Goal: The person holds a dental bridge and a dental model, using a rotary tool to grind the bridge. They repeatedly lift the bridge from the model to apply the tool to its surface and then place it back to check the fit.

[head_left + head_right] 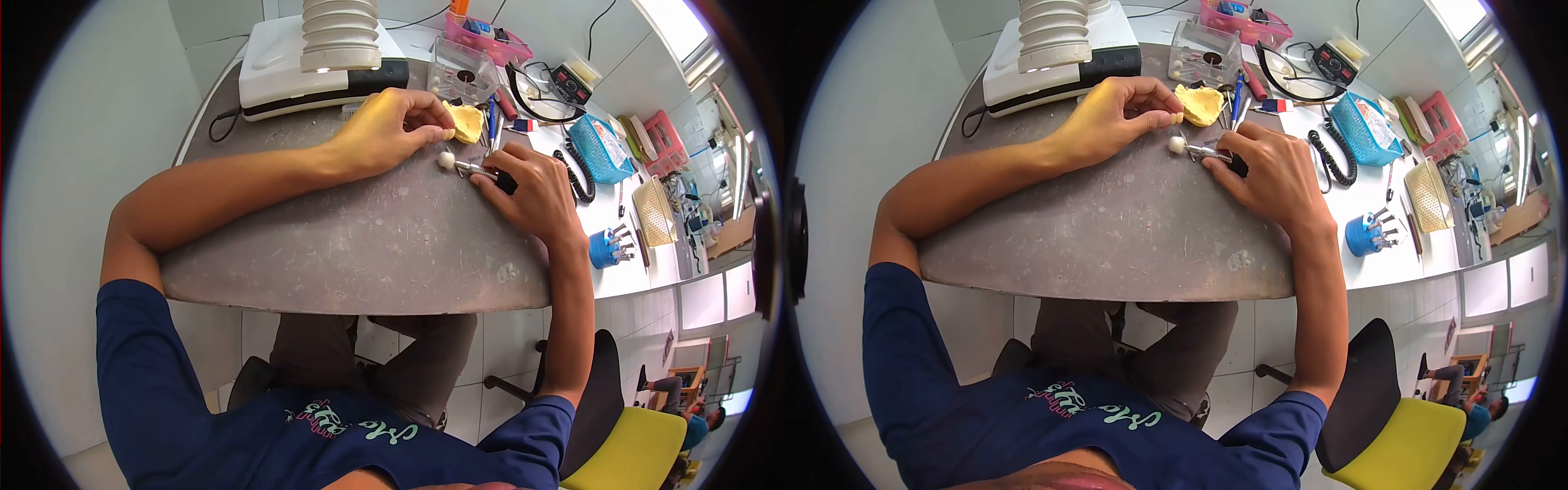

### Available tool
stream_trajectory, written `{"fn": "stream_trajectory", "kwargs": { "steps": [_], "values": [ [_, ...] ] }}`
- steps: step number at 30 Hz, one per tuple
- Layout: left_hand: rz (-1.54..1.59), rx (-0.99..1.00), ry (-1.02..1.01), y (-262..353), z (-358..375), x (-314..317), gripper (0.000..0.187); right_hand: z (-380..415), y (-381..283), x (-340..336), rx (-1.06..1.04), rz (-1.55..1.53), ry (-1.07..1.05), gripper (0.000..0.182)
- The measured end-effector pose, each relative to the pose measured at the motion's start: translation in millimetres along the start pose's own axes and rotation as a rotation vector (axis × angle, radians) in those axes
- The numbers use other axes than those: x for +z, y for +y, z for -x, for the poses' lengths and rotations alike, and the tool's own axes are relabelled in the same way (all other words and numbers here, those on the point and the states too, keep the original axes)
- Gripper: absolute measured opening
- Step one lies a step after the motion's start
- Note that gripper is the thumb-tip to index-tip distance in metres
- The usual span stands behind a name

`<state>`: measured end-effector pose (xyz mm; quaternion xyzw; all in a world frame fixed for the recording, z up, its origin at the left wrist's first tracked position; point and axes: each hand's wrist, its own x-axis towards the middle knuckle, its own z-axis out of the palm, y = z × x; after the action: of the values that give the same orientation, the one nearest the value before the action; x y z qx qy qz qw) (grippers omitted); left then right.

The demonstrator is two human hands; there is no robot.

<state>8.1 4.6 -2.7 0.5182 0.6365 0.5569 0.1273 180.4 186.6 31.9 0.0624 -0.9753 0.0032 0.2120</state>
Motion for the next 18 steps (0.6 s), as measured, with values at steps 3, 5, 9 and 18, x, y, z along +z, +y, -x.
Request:
{"fn": "stream_trajectory", "kwargs": {
  "steps": [3, 5, 9, 18],
  "values": [
    [-0.031, -0.017, -0.042, 0, 1, -1, 0.020, 0, -2, -2, 0.001, -0.027, -0.006, 0.028],
    [-0.081, 0.002, -0.012, 6, 4, -1, 0.021, -2, -3, -5, 0.008, -0.038, 0.001, 0.028],
    [-0.193, 0.106, 0.069, 16, 14, 1, 0.020, 0, -5, -7, -0.021, -0.002, -0.017, 0.030],
    [-0.355, 0.277, 0.052, 8, 35, -17, 0.031, 41, -24, -16, -0.027, 0.154, 0.171, 0.062]
  ]
}}
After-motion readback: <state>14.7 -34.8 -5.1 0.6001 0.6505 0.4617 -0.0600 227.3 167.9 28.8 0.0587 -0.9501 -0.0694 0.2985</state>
